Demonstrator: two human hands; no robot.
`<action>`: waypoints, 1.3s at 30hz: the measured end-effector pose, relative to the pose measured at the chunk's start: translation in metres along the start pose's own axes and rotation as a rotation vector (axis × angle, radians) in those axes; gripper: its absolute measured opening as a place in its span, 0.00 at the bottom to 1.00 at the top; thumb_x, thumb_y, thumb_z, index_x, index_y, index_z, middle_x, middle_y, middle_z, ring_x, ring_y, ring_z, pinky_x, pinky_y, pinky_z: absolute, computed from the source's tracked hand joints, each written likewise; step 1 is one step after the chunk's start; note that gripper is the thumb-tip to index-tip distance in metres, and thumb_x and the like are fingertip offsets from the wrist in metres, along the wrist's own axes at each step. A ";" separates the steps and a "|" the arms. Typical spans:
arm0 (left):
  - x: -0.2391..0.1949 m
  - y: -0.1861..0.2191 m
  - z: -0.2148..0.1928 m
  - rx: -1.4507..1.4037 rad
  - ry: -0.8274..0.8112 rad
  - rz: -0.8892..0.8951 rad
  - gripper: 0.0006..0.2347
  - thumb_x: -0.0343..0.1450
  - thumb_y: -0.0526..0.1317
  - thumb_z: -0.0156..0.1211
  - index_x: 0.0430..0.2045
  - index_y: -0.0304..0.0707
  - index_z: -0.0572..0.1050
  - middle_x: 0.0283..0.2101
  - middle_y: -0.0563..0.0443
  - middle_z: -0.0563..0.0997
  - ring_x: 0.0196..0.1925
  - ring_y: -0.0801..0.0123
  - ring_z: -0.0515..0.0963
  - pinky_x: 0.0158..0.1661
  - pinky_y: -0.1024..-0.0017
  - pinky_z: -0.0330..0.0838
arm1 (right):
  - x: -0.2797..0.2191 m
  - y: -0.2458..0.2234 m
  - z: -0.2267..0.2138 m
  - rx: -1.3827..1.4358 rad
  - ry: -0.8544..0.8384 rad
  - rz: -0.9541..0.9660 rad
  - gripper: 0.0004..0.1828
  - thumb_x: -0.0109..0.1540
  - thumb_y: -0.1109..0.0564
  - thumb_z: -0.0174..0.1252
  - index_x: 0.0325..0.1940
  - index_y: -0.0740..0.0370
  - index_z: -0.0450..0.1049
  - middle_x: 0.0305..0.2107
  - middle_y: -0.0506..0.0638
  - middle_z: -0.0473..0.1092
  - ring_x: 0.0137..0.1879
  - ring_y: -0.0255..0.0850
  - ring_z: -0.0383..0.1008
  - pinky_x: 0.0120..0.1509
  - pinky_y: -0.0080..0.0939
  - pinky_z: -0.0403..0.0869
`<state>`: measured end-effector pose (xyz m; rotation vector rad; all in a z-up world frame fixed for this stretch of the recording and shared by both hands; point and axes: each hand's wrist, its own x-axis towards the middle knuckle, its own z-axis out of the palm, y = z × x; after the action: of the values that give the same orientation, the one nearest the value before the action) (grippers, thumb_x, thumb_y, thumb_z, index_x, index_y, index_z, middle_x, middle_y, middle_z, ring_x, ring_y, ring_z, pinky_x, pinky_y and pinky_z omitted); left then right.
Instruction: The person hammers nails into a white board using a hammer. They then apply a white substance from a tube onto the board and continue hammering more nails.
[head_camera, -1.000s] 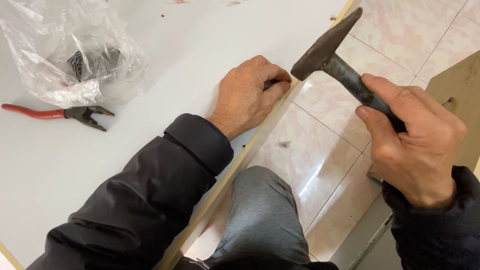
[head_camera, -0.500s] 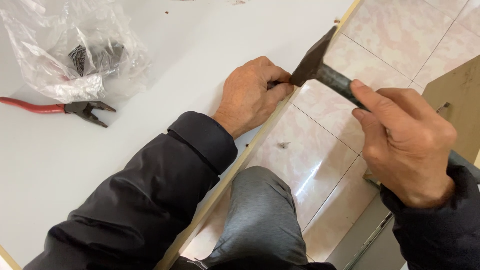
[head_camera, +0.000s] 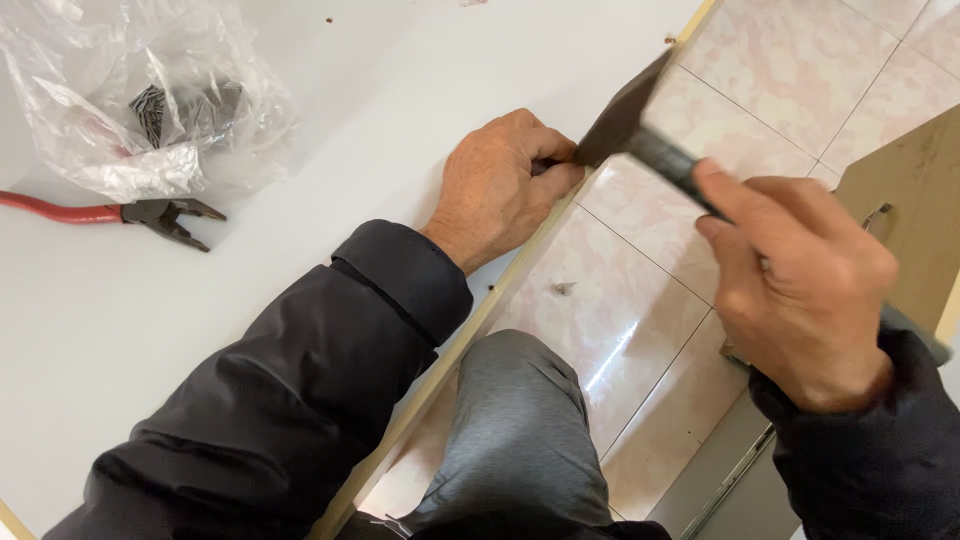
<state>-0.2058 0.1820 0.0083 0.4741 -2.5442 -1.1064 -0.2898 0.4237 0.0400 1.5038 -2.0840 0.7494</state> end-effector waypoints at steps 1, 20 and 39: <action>0.000 0.000 0.001 -0.001 0.001 0.003 0.11 0.68 0.50 0.54 0.32 0.55 0.85 0.34 0.61 0.78 0.35 0.70 0.78 0.33 0.67 0.69 | 0.001 0.001 -0.002 -0.003 0.001 -0.001 0.17 0.66 0.76 0.70 0.60 0.76 0.83 0.45 0.66 0.77 0.43 0.50 0.75 0.47 0.44 0.74; -0.010 0.010 0.009 0.139 0.047 -0.105 0.12 0.57 0.47 0.67 0.31 0.54 0.81 0.37 0.61 0.78 0.43 0.67 0.73 0.48 0.65 0.59 | 0.009 0.007 -0.002 0.036 -0.022 -0.023 0.16 0.67 0.76 0.70 0.60 0.79 0.83 0.41 0.70 0.77 0.32 0.45 0.67 0.30 0.40 0.65; -0.013 -0.002 0.020 0.353 0.173 -0.063 0.15 0.51 0.49 0.66 0.25 0.47 0.71 0.35 0.54 0.73 0.39 0.58 0.69 0.41 0.59 0.59 | 0.036 -0.008 -0.024 0.021 -0.194 0.098 0.17 0.71 0.76 0.68 0.66 0.80 0.82 0.48 0.66 0.77 0.43 0.49 0.74 0.48 0.43 0.71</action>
<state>-0.2017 0.1986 -0.0082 0.7078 -2.5876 -0.6016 -0.2912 0.4122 0.0823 1.5497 -2.3137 0.6858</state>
